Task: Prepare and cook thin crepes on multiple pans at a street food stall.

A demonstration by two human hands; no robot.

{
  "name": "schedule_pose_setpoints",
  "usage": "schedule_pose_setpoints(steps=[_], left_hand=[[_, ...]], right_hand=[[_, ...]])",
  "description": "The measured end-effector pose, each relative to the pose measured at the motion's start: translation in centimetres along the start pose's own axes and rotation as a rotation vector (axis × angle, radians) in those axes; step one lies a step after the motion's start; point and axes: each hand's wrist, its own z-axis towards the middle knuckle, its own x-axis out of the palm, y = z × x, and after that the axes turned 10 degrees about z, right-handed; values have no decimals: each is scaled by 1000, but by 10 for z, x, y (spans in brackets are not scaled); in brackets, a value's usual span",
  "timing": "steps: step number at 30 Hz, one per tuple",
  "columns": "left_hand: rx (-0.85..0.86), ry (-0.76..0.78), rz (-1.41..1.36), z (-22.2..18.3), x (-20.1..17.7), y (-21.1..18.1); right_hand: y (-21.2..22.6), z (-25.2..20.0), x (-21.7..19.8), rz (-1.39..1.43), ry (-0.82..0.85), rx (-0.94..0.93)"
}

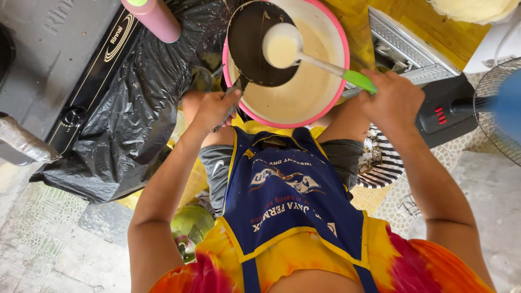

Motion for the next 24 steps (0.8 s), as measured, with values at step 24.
schedule_pose_setpoints(steps=[24], left_hand=[[320, 26, -840, 29, 113, 54]], right_hand=[[56, 19, -27, -235, -537, -307]])
